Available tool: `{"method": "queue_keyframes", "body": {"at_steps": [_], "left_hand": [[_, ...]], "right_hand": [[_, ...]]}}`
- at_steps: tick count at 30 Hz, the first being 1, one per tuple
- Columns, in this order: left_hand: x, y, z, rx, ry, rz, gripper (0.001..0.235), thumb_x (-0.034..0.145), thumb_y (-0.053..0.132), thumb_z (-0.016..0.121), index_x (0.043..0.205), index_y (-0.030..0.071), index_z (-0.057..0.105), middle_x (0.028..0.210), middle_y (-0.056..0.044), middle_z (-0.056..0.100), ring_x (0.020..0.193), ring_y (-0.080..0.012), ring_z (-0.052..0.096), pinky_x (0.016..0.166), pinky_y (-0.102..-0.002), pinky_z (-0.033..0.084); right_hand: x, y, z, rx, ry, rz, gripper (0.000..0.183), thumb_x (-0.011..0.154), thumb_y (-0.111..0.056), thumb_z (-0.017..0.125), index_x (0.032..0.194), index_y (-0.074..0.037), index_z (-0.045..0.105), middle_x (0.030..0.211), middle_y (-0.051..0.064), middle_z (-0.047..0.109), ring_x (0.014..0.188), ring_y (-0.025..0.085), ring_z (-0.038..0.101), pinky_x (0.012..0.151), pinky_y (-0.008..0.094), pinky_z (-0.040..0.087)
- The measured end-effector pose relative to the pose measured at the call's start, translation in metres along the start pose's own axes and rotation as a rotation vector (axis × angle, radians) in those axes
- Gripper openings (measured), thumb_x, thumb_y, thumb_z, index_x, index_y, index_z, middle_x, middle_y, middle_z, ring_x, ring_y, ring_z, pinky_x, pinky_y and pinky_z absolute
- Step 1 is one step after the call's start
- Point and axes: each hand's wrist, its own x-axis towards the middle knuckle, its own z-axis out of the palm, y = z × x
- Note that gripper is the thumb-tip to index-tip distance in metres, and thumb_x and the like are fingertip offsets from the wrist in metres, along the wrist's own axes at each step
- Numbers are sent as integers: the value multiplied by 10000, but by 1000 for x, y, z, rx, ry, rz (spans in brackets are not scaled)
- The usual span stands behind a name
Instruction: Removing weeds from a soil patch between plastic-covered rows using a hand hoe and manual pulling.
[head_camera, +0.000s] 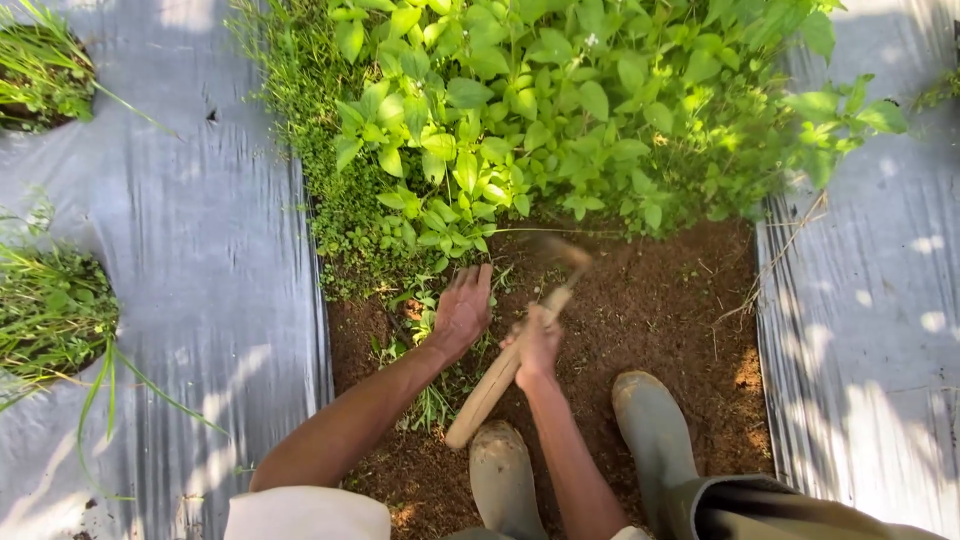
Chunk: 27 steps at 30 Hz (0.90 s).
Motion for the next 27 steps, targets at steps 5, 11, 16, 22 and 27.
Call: {"method": "queue_keyframes", "body": {"at_steps": [5, 11, 16, 22, 27], "left_hand": [[9, 2, 11, 45, 167, 74, 726, 837, 325, 851, 1407, 86, 470, 1281, -150, 509, 1201, -315, 530, 971, -428, 488], [32, 43, -16, -108, 343, 121, 927, 798, 510, 837, 1496, 61, 423, 1334, -242, 533, 1177, -424, 589, 1073, -537, 391], [75, 45, -19, -407, -101, -255, 895, 862, 803, 664, 1536, 237, 500, 1379, -241, 592, 1095, -399, 718, 881, -512, 614], [70, 40, -30, -686, -288, -210, 745, 939, 433, 794, 1490, 4, 537, 1404, -353, 426, 1193, -483, 646, 992, -566, 608], [108, -7, 63, -840, -80, -320, 250, 803, 241, 869, 998, 105, 790, 974, -194, 724, 794, -346, 757, 587, -442, 640]], "right_hand": [[-13, 29, -5, -73, -66, 81, 223, 1008, -289, 575, 897, -111, 498, 622, 38, 539, 518, 179, 560, 502, 368, 552], [-17, -11, -27, -42, -97, 79, 245, 999, -303, 612, 900, -120, 483, 615, 48, 541, 488, 185, 561, 478, 368, 536], [-14, -45, -54, -200, -206, 37, 265, 971, -340, 675, 871, -152, 518, 576, 11, 560, 439, 146, 571, 420, 333, 537], [-24, -68, -70, -305, -247, -70, 218, 1001, -294, 615, 915, -113, 530, 593, 38, 538, 469, 146, 551, 463, 346, 526], [-14, -71, -71, -301, -108, -196, 220, 1013, -304, 587, 981, -90, 545, 608, 40, 548, 476, 150, 573, 471, 335, 558]]}}
